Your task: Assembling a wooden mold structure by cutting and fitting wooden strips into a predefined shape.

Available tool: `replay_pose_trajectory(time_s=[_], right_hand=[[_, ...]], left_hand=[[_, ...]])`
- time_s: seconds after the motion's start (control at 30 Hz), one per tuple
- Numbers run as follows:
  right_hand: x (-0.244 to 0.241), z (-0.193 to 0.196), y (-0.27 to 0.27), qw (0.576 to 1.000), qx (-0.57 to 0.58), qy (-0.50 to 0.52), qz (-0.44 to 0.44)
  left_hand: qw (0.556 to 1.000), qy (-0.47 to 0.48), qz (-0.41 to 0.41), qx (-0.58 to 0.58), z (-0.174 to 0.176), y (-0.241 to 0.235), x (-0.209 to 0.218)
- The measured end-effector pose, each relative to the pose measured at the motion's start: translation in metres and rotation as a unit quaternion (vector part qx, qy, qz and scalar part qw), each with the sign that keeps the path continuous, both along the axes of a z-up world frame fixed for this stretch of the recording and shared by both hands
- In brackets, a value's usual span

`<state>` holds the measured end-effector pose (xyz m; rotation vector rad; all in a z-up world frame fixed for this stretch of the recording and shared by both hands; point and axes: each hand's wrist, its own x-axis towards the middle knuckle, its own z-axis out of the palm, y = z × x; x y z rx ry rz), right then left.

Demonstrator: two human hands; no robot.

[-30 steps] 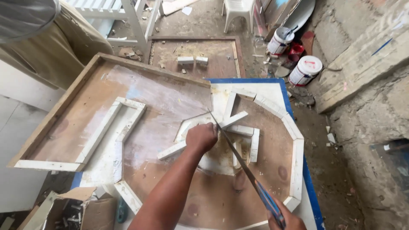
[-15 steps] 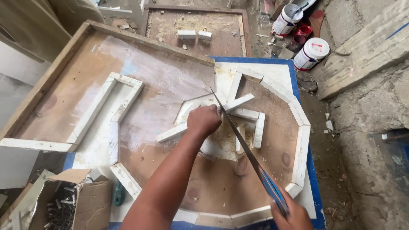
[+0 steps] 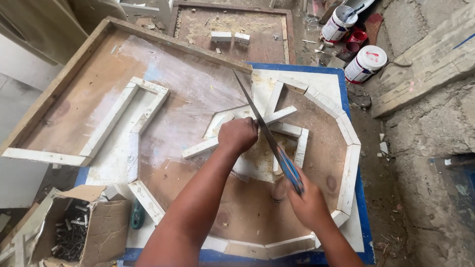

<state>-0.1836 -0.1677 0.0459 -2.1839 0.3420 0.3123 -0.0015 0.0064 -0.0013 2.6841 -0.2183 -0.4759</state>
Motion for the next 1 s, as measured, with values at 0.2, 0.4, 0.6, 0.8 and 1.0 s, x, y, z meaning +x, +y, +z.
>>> replay_pose_trajectory(time_s=[0.2,0.4,0.6,0.8,1.0], right_hand=[[-0.090,0.006,-0.036,0.944,-0.124,0.267,-0.150],[-0.019,-0.019,-0.016,0.996,-0.028,0.066,-0.047],[0.019,-0.009,0.010,0.999,-0.003,-0.042,-0.018],[-0.088,-0.006,-0.041,0.976,-0.079,0.178,-0.094],[-0.037,-0.008,-0.028,0.978,-0.060,0.185,-0.074]], left_hand=[[1.000,0.024,-0.001,0.005,0.005,-0.001,0.001],[1.000,0.001,0.007,0.001,0.004,-0.001,-0.002],[1.000,-0.019,0.006,-0.004,0.007,0.000,-0.004],[1.000,0.006,-0.007,0.001,0.002,0.001,-0.003],[1.000,-0.010,0.001,-0.007,-0.002,0.000,0.000]])
